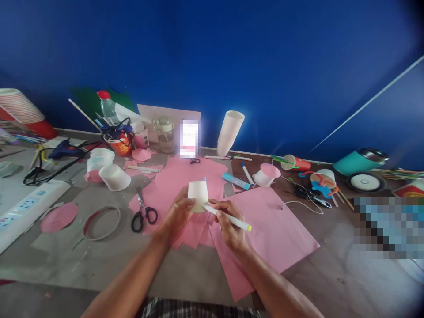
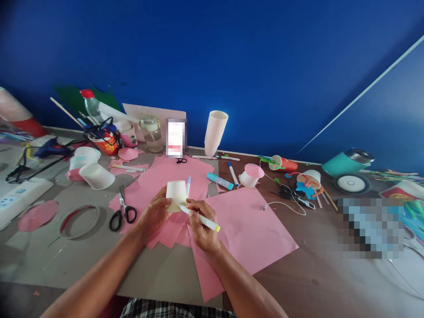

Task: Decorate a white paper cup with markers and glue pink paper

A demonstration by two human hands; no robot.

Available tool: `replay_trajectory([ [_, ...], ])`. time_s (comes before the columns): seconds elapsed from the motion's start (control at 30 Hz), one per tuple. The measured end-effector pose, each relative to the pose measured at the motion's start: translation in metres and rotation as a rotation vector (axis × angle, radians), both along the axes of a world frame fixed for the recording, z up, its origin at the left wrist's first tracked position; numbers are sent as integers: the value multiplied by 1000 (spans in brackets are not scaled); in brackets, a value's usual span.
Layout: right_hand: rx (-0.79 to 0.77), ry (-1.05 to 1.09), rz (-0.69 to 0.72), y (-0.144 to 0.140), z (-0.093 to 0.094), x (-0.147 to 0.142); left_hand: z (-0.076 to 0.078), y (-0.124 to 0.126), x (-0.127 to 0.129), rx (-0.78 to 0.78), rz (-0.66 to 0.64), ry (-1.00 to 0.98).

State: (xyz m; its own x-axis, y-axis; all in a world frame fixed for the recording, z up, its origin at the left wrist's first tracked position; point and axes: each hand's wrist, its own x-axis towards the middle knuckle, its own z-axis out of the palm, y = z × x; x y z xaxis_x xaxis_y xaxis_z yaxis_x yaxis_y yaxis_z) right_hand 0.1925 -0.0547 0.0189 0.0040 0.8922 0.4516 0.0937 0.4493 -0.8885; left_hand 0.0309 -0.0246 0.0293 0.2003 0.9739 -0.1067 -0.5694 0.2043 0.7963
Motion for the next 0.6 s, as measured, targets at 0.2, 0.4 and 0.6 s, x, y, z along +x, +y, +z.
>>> replay_trajectory([
  [0.2,-42,22,4,-5,4,-2,-2,-1,0,23,-23,20],
  [0.4,-17,-38,-24,-5,6,-2,-3,-1,1,24,-15,18],
  [0.6,49,-102,-41,-4,4,-3,1,-3,3,38,-24,14],
])
